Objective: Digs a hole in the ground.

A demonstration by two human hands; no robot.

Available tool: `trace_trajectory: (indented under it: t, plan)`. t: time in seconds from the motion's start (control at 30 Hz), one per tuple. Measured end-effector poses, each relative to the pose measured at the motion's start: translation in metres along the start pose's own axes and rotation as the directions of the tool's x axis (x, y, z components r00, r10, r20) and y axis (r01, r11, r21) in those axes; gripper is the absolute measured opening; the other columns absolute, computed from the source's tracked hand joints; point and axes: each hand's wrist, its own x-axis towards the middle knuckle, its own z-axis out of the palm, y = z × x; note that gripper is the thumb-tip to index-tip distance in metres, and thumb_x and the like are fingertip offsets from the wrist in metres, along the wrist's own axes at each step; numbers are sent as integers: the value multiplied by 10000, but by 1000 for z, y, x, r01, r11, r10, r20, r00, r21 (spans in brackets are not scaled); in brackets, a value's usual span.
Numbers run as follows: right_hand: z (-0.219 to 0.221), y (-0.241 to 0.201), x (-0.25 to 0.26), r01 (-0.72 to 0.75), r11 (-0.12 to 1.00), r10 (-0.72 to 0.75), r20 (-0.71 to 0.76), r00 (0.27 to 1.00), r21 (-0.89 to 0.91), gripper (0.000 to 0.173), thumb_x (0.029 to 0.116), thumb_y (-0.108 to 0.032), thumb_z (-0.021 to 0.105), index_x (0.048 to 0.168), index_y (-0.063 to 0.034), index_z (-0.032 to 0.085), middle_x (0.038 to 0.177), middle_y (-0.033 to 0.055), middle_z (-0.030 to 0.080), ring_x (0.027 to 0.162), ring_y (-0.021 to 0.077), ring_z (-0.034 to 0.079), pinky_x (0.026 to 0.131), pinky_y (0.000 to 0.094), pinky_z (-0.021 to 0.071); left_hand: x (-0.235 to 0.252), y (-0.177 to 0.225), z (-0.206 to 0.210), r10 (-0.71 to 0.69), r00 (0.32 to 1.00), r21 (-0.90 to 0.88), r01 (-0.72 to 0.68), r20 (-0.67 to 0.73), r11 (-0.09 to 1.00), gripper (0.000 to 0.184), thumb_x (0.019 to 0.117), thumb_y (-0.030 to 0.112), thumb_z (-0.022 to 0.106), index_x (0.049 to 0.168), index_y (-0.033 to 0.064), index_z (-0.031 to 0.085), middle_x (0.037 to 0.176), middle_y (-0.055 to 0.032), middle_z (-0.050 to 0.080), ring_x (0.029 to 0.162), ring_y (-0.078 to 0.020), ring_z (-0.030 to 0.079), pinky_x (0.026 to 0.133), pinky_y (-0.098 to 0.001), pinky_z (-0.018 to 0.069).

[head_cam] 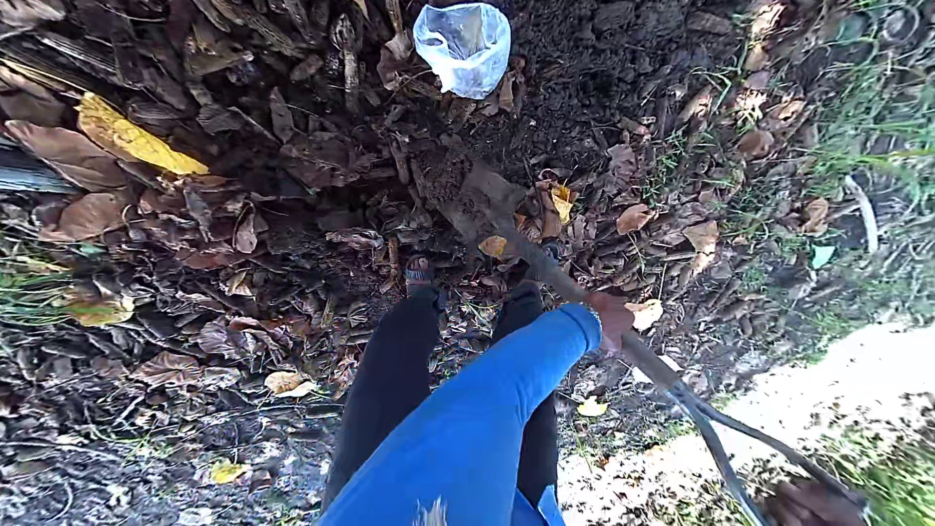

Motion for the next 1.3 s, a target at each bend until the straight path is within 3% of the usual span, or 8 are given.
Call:
trace_trajectory:
  t: [0.13,0.23,0.37,0.57,0.67,0.83,1.03,1.3]
  plan:
    - [89,24,77,-160,985,170,-185,968,67,290,972,-73,395,718,-171,494,448,-71,445,370,34,453,397,216,447,-8,-82,-1,-188,982,-16,188,0,982,369,885,220,756,1188,18,696,1201,-213,688,1161,-408,640,972,-644,497]
    - [181,36,116,-262,964,263,-262,929,41,174,979,-25,474,816,-83,487,475,-20,419,353,77,418,359,246,428,-48,-140,-3,-359,932,47,357,46,933,305,892,263,740,1105,46,727,1119,-207,707,1089,-412,667,896,-648,518]
    - [329,47,106,186,971,-177,75,981,-147,217,772,80,662,968,38,579,597,50,581,424,147,528,418,313,510,-185,-249,10,-505,842,30,519,-190,854,356,800,267,814,1124,131,759,1098,-175,735,1093,-399,674,968,-656,483]
    - [422,78,2,807,579,-472,762,445,-112,348,733,-172,831,974,57,731,830,97,754,751,91,720,735,306,620,-382,-269,53,-540,605,-123,592,-585,797,373,718,129,876,1055,38,745,1135,-250,691,1182,-463,600,1105,-645,387]
    - [391,95,-27,767,639,-500,729,467,-53,345,725,-193,842,949,45,731,802,43,751,732,23,705,716,226,609,-385,-228,75,-523,581,-104,601,-623,792,371,710,87,886,1053,41,753,1141,-224,705,1202,-444,604,1125,-655,352]
    - [271,84,-42,361,924,-377,452,808,127,261,692,-130,884,882,-103,707,664,19,689,496,120,621,469,302,559,-289,-159,61,-403,838,106,468,-367,877,324,748,202,818,1067,165,776,1029,-101,744,1080,-325,667,1035,-580,451]
    - [128,73,-64,238,922,-315,234,920,304,145,762,-118,822,871,-167,739,614,19,666,439,108,590,432,300,544,-137,-60,44,-178,981,154,188,-74,970,359,833,206,774,1149,54,699,1135,-209,703,1132,-418,640,1023,-642,440]
    - [-9,50,-90,181,883,-282,181,942,434,45,904,-207,729,889,-249,737,601,-24,666,495,100,635,531,317,585,1,75,3,-28,991,276,-8,129,961,290,843,127,753,1114,39,699,1132,-195,703,1119,-406,645,1017,-644,446]
